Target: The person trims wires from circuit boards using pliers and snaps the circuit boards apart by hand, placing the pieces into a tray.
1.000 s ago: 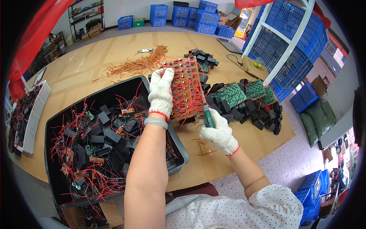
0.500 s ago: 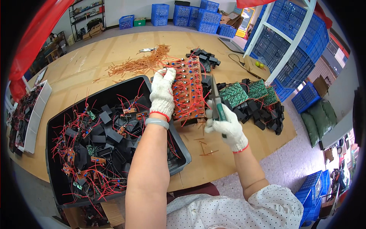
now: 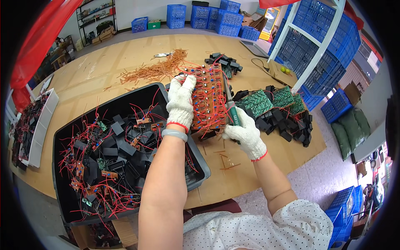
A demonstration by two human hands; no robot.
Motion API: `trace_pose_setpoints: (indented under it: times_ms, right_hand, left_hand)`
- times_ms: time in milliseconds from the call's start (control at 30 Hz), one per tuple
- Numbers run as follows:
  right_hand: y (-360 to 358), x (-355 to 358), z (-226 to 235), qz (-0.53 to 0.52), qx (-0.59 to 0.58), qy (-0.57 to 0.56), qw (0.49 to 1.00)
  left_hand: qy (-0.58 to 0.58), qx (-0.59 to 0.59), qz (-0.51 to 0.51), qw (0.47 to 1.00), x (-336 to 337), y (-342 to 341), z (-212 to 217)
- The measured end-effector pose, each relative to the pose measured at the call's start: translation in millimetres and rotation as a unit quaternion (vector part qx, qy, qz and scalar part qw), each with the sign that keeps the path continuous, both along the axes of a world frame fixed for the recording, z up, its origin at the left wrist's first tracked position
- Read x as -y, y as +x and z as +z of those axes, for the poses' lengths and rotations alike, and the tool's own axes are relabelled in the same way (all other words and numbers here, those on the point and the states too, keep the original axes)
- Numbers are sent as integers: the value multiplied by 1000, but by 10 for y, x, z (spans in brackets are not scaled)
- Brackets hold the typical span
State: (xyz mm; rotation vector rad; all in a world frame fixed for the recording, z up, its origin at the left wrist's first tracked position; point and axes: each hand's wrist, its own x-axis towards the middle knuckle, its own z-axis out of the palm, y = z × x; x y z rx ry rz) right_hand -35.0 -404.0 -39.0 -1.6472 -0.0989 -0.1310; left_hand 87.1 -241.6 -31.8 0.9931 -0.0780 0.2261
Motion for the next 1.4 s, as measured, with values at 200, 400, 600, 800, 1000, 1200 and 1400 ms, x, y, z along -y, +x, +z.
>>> trace_pose_setpoints:
  times_ms: [200,400,600,800,1000,1200,1400]
  right_hand:
    - [23,-23,107,-3,-24,-50,998]
    - [32,3,8,145,-37,174,973]
    - [-104,-131,123,150,-39,363,919]
    - [92,50,147,49,-6,161,986]
    - [90,-27,221,1,-9,46,999]
    - [125,-22,162,111,-25,278,954]
    - [186,42,-71,2,-6,477,879]
  left_hand:
    - [-8,3,-17,1000,18,-27,26]
    - [1,5,-27,1000,-12,-40,37]
    - [0,-5,-61,998,-26,-43,19]
    - [21,26,-62,998,6,-34,15]
    - [64,17,-62,996,2,-16,-34]
    - [6,12,-127,992,-32,-10,-56]
    - [205,-74,-100,971,21,-122,11]
